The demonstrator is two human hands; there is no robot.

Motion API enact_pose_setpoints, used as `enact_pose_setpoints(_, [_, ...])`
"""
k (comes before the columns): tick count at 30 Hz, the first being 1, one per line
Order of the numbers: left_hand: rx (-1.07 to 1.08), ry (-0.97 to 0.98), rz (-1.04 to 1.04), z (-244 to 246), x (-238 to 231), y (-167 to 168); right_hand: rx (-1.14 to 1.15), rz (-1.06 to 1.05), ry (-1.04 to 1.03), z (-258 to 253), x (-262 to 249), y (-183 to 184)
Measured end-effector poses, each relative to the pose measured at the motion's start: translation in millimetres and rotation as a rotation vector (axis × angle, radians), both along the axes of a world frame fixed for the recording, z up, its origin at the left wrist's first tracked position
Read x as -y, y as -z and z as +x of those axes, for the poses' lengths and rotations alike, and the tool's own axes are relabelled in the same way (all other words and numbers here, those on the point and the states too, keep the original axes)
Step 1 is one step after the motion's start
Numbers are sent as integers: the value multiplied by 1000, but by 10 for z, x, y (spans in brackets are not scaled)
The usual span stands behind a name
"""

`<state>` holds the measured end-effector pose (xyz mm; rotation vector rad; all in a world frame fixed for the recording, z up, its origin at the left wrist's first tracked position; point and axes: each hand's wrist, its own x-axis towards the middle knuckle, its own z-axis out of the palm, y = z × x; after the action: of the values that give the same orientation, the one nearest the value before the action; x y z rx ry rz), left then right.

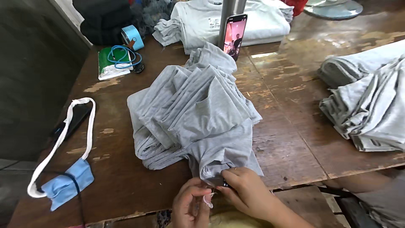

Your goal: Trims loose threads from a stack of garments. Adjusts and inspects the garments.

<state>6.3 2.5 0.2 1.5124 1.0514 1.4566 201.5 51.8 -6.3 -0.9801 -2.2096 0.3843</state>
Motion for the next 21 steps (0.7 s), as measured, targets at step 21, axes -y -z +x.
enact_pose_setpoints(21, [-565, 48, 231, -363, -159, 20, -53, -156, 34, 407, -47, 98])
